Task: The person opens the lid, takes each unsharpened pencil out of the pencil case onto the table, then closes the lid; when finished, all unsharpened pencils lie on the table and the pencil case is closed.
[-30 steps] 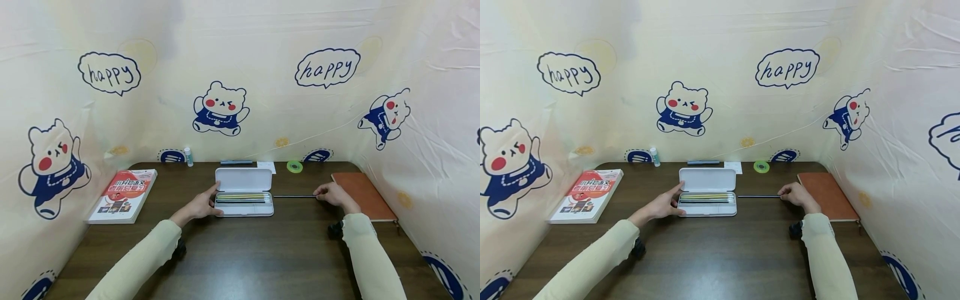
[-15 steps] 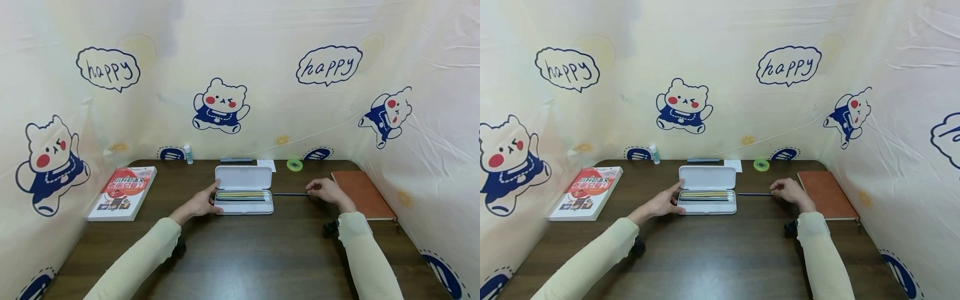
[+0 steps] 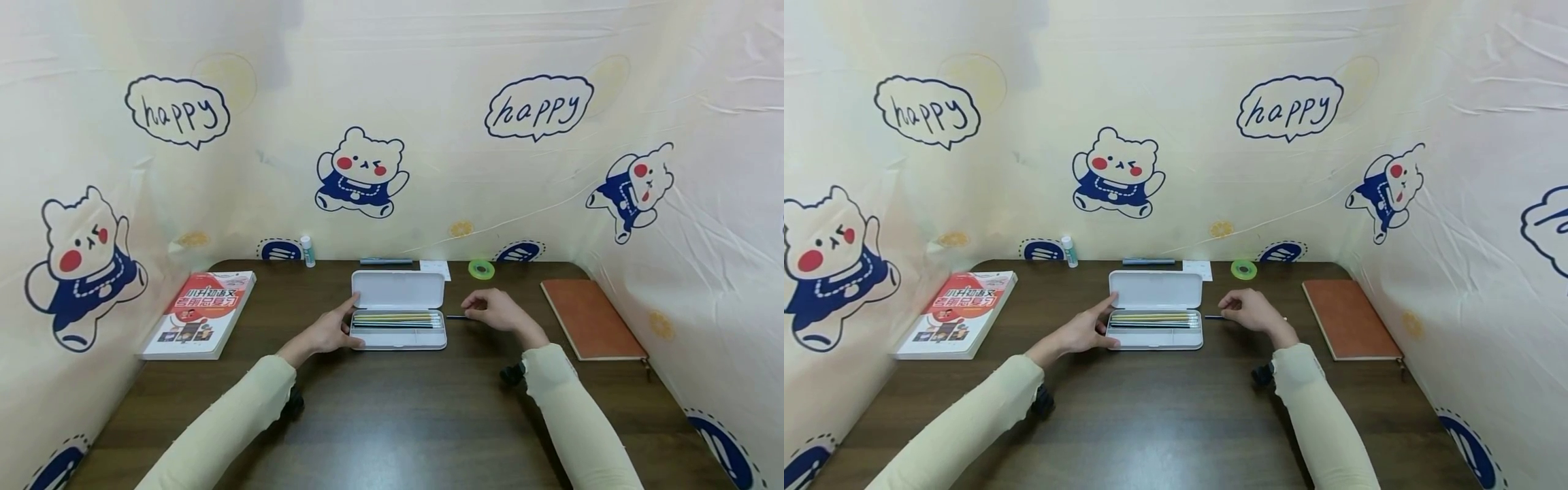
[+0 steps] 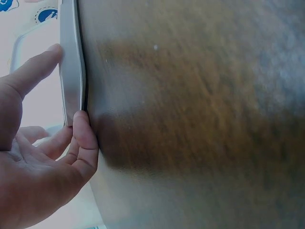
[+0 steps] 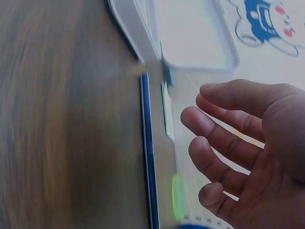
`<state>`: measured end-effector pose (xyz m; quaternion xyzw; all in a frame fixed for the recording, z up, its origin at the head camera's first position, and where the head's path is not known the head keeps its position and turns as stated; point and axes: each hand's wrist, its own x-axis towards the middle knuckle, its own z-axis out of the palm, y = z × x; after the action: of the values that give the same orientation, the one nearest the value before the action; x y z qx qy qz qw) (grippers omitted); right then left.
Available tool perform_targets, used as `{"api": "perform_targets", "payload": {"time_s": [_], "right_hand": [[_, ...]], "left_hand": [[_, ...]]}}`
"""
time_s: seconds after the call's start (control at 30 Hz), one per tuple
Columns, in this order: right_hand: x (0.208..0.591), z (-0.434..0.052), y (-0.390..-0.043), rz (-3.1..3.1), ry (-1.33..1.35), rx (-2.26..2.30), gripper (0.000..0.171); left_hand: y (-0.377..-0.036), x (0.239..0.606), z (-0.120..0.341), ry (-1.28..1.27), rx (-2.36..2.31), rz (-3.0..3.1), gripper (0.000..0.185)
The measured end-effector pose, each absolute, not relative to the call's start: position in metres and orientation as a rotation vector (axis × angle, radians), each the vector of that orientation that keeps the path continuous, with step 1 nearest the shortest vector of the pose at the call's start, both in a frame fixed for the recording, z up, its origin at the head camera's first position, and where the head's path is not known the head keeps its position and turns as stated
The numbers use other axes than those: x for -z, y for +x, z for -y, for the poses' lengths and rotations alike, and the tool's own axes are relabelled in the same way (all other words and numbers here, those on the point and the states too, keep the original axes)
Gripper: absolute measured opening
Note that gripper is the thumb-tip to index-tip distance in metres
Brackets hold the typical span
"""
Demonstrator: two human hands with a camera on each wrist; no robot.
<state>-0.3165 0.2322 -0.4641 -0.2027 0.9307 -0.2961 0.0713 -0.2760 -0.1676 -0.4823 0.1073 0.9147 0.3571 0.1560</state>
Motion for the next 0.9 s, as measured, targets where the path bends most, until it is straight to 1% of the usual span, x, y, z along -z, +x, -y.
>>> {"api": "perform_targets", "payload": {"time_s": [0.47,0.9], "right_hand": [[0.469,-0.178,-0.313,-2.712,-0.761,0.896,0.01],[0.474,-0.158,-0.317,-2.679,-0.768,0.702,0.011]], "left_hand": [[-0.276,0.485,0.167,0.309,-1.044,-2.618,0.111],[-0.276,0.486,0.167,0.309,-1.05,-2.619,0.112]]}}
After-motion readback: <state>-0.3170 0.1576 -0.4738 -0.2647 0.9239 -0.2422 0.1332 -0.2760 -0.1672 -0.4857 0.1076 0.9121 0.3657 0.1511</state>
